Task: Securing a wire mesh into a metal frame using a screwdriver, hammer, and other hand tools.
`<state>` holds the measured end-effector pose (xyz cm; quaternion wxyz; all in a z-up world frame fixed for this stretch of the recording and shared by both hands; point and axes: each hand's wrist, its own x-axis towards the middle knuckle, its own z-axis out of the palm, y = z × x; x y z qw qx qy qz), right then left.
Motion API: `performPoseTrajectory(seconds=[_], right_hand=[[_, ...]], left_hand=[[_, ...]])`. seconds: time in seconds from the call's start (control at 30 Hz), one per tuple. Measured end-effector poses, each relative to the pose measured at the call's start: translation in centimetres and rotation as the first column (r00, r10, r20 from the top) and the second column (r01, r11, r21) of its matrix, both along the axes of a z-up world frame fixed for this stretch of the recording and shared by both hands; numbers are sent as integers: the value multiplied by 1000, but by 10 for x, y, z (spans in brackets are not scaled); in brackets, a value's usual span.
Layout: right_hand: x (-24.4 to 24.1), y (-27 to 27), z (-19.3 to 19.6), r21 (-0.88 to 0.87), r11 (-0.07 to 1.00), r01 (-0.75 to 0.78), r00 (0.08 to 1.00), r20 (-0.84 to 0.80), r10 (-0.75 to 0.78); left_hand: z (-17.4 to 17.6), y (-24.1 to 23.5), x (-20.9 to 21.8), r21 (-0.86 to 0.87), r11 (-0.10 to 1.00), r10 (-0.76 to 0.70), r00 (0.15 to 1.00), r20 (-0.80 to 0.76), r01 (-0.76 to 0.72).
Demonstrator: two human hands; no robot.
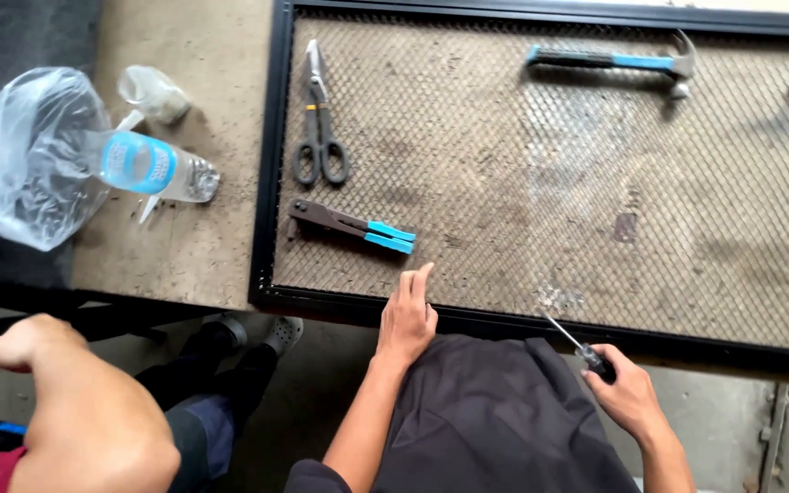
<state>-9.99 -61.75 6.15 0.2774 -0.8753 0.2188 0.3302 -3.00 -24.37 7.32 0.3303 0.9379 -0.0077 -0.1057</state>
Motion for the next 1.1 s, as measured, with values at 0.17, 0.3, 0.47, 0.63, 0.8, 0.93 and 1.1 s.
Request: performPoseTrajectory(seconds=[0.17, 0.3, 0.47, 0.63, 0.8, 0.93, 1.1], right_hand=[[34, 12, -46, -118, 959, -259, 853, 437, 285], [81, 68, -54, -263, 920, -291, 719, 574, 391], [108, 148, -65, -284, 901, -328, 748, 504, 432], [84, 193, -39, -217, 866, -450, 731, 468, 496], [70, 187, -38, -77, 879, -471, 790, 406, 459], [78, 175, -44, 30, 914, -406, 834, 422, 356], [88, 133, -59, -25, 906, -423, 794, 471, 384]], left_hand=[[-19, 28, -4, 25, 996, 77, 969, 235, -85], [-41, 53, 6, 64, 952, 273, 927, 257, -298], [-27, 79, 37, 163, 965, 165, 958, 236, -207], [-63, 74, 14, 452, 838, 280, 951, 127, -307], [-42, 58, -6, 535, 831, 200, 979, -29, -154], [-50, 52, -17, 512, 852, 167, 984, -65, -111], [-47, 20, -21, 514, 851, 156, 986, -56, -105]])
